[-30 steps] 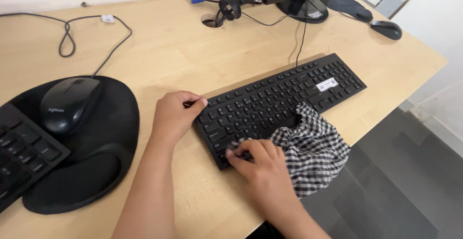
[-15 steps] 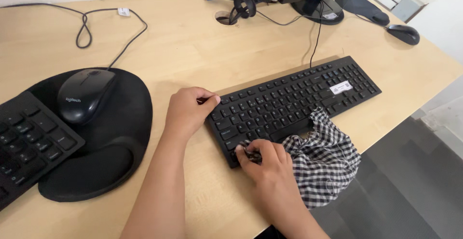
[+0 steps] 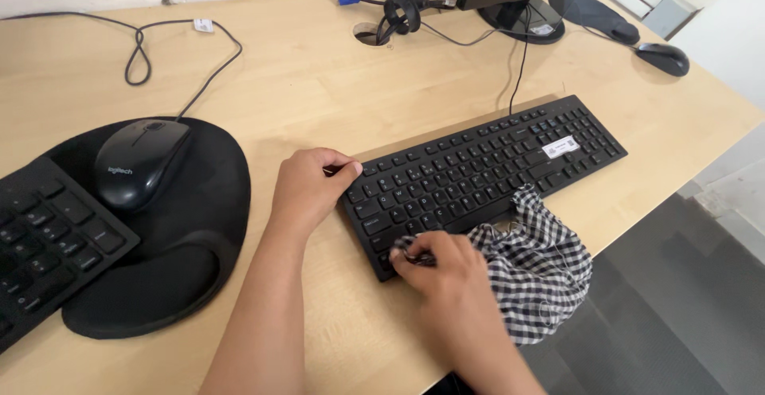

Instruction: The person wipes down a computer keyboard and the back of a monitor with a cloth.

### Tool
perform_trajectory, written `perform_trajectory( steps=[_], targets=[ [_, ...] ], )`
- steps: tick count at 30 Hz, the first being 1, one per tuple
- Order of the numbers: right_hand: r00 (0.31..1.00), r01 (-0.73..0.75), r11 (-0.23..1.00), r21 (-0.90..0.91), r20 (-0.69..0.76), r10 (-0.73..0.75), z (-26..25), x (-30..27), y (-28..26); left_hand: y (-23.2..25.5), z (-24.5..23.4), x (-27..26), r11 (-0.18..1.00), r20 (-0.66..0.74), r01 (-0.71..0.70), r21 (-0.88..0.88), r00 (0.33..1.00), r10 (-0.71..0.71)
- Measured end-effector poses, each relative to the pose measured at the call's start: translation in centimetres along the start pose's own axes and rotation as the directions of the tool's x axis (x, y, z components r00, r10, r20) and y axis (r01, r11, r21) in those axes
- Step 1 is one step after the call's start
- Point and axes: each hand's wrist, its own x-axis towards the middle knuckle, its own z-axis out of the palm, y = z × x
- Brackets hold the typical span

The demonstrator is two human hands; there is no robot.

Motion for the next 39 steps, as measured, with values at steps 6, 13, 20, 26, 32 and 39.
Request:
perform_trajectory(
  steps=[6, 13, 20, 26, 32, 39],
  targets=[
    [0.982, 0.038, 0.998, 0.058, -0.189, -0.026, 1.5, 1.6, 0.4, -0.1, 0.1, -0.1, 1.000, 0.001, -0.013, 0.024, 1.000, 0.013],
    [0.934, 0.354, 0.919, 0.175, -0.109, -0.339, 1.3, 2.0, 1.3, -0.2, 0.0, 0.0, 0.999, -0.006, -0.048, 0.001, 0.999, 0.048],
    [0.908, 0.417, 0.825, 0.381, -0.124, -0.401, 1.3, 2.8, 1.8, -1.0, 0.4, 0.6, 0.996, -0.023, -0.088, 0.026, 0.996, 0.088],
    [0.926, 0.349, 0.897, 0.271, -0.248, -0.286, 1.8, 3.8, 2.8, -1.3, 0.9, -0.4, 0.995, -0.077, -0.100, 0.032, 0.992, 0.102],
    [0.878, 0.477, 0.807, 0.349, -0.228, -0.420, 1.2, 2.5, 3.1, -0.8, 1.5, -2.5, 0.953, -0.193, -0.249, 0.175, 0.940, 0.281],
    [0.886, 0.439, 0.871, 0.222, -0.266, -0.379, 1.4, 1.2, 1.9, -1.1, 2.1, -4.1, 0.875, -0.226, -0.317, 0.365, 0.882, 0.414]
  ],
)
